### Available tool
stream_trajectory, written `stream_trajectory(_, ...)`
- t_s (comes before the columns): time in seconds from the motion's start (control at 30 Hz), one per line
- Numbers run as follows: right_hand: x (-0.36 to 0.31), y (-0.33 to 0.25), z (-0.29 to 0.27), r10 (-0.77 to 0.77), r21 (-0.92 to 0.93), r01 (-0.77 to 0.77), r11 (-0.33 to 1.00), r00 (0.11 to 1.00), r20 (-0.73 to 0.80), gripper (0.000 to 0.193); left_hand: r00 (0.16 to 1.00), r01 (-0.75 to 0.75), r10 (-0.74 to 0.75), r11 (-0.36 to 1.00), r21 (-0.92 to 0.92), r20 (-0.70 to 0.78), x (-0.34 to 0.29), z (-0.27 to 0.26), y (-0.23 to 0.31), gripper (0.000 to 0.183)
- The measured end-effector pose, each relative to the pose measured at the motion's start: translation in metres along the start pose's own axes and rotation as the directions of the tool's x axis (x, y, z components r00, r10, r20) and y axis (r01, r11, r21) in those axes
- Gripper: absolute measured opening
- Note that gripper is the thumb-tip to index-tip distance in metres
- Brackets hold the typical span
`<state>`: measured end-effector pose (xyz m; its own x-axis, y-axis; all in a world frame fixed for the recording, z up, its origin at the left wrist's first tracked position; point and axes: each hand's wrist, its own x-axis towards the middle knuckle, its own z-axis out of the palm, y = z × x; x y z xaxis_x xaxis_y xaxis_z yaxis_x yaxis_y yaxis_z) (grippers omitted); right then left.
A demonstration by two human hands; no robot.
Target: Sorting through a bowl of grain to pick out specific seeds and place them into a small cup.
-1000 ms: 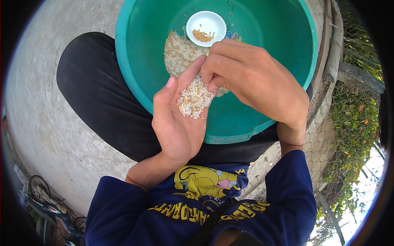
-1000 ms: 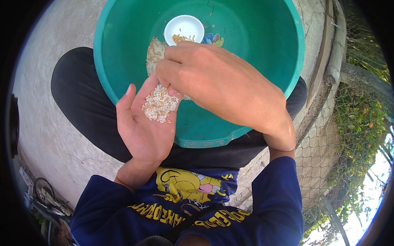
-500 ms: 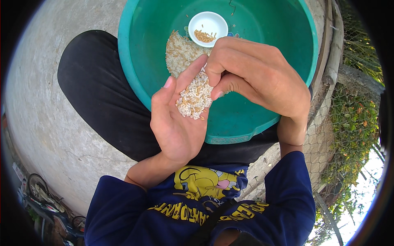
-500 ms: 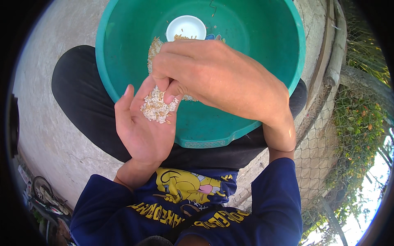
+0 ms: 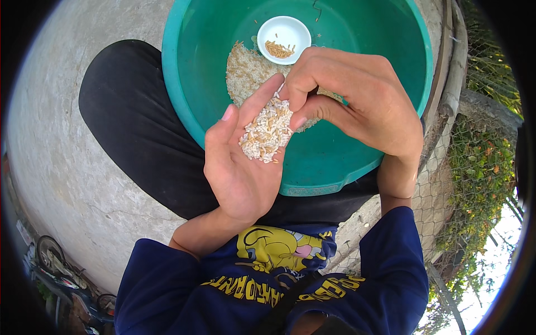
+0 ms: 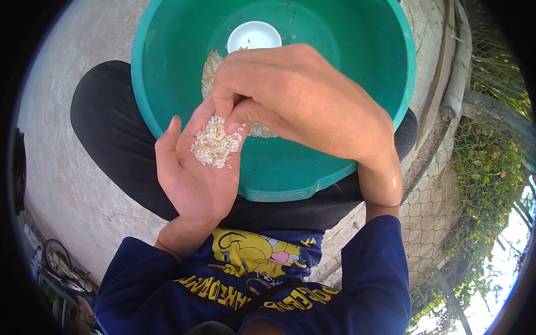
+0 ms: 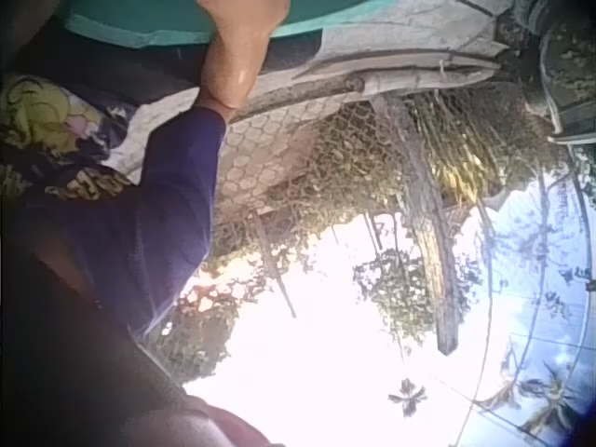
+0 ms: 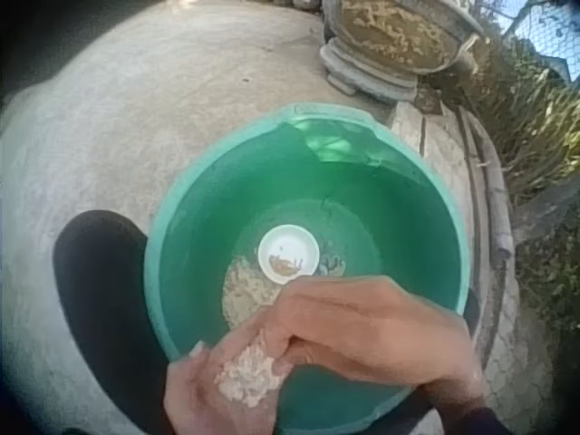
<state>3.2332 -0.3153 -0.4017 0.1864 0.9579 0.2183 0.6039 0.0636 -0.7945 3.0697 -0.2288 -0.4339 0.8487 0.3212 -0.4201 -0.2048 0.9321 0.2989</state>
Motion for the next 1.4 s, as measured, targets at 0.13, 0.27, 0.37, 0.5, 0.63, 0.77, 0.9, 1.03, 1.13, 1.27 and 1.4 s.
stream_trajectory(0.13,0.003,0.007,-0.003,0.004,-0.155,-0.016,0.988,0.997,-0.081,0.018,0.999,-0.014,0.013,0.999,0.05,0.031,0.001,0.0,0.001,0.071)
stream_trajectory(0.27,0.006,0.008,-0.001,0.052,-0.319,-0.127,0.939,0.971,-0.233,0.019,1.0,0.029,-0.029,0.997,0.067,-0.004,0.001,0.006,0.002,0.069)
stream_trajectory(0.37,0.012,-0.016,-0.015,0.133,-0.302,-0.201,0.932,0.964,-0.232,0.018,0.998,0.062,-0.06,0.996,0.06,-0.034,0.001,0.009,0.002,0.068)
stream_trajectory(0.5,0.001,0.009,-0.005,-0.078,-0.173,0.069,0.982,0.996,-0.043,0.021,0.998,0.04,-0.037,0.998,0.049,-0.056,0.001,0.003,-0.001,0.065)
stream_trajectory(0.63,-0.002,0.008,0.002,-0.114,-0.112,0.126,0.986,0.988,0.108,0.021,0.998,0.061,-0.059,0.997,-0.047,0.024,0.001,-0.003,0.0,0.065)
stream_trajectory(0.77,-0.004,0.008,0.003,-0.028,-0.179,0.058,0.982,0.985,0.169,0.022,0.997,0.063,-0.063,0.998,-0.004,-0.032,0.002,0.0,-0.003,0.066)
stream_trajectory(0.9,-0.006,0.009,0.003,0.028,-0.185,0.01,0.983,0.979,0.2,0.017,0.999,0.053,-0.053,0.998,0.041,-0.009,0.003,-0.003,-0.006,0.067)
stream_trajectory(1.03,-0.007,0.008,0.003,0.062,-0.22,-0.012,0.975,0.973,0.224,0.009,0.999,0.04,-0.038,0.995,0.094,-0.021,0.003,-0.004,-0.007,0.067)
stream_trajectory(1.13,-0.007,0.006,0.005,0.06,-0.264,-0.008,0.964,0.98,0.192,0.015,0.999,0.04,-0.037,0.996,0.081,-0.038,0.003,-0.002,-0.008,0.068)
stream_trajectory(1.27,-0.005,0.005,0.006,0.044,-0.28,0.0,0.96,0.987,0.151,0.017,0.999,0.039,-0.037,0.995,0.094,-0.018,0.003,0.0,-0.005,0.067)
stream_trajectory(1.4,-0.003,0.009,0.005,0.028,-0.127,-0.015,0.992,0.995,0.101,0.018,0.999,0.037,-0.037,0.994,0.105,-0.007,0.002,0.0,-0.001,0.068)
